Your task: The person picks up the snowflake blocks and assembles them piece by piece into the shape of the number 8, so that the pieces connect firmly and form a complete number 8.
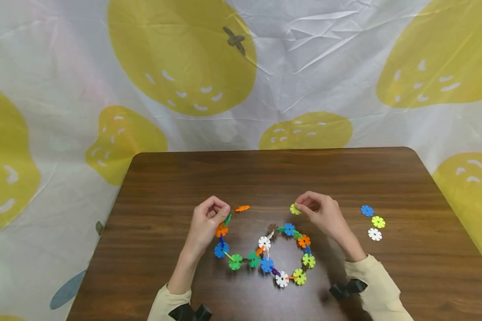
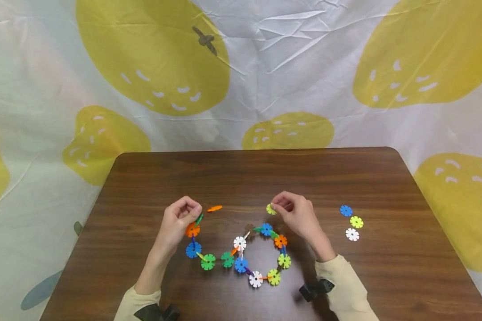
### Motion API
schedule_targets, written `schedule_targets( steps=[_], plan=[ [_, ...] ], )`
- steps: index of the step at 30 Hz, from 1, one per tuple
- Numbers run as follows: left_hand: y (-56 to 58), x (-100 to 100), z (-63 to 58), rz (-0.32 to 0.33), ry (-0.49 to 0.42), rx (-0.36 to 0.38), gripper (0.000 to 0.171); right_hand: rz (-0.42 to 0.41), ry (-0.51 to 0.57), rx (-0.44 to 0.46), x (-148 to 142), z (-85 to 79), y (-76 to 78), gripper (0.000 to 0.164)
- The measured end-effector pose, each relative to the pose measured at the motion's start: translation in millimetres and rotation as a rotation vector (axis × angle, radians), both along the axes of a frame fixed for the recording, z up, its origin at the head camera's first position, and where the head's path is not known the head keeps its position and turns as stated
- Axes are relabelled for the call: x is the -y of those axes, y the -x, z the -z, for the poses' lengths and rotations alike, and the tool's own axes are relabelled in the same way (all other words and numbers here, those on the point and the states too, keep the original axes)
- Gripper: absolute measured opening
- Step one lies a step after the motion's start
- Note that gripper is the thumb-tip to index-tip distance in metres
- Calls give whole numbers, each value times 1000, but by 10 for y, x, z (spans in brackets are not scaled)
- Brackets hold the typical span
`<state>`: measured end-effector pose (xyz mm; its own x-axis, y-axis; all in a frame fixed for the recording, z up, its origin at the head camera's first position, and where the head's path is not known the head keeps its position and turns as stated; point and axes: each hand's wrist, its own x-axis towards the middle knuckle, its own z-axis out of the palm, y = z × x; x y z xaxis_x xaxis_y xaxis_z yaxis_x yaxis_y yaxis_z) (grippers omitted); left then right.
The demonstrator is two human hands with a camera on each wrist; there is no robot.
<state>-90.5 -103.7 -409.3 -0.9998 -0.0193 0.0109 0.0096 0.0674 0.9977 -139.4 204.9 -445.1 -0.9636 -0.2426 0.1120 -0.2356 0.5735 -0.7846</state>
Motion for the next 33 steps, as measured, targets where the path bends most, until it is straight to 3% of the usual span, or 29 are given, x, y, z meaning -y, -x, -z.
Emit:
schedule_targets(
  steps=[5, 10, 21, 33],
  plan=[
    [-2, -10, -10, 11, 0, -2, 10, -109, 245, 6, 310, -189, -45, 8],
    [5, -18, -4, 40, 6, -3, 10, -178, 371, 0, 572, -306, -74, 12],
    [15, -19, -4, 46, 31, -14, 10, -240, 383, -23, 750, -376, -113, 16],
    [12, -37, -7, 41, 18, -18, 9, -215, 393, -50, 814, -325, -134, 14]
  ],
)
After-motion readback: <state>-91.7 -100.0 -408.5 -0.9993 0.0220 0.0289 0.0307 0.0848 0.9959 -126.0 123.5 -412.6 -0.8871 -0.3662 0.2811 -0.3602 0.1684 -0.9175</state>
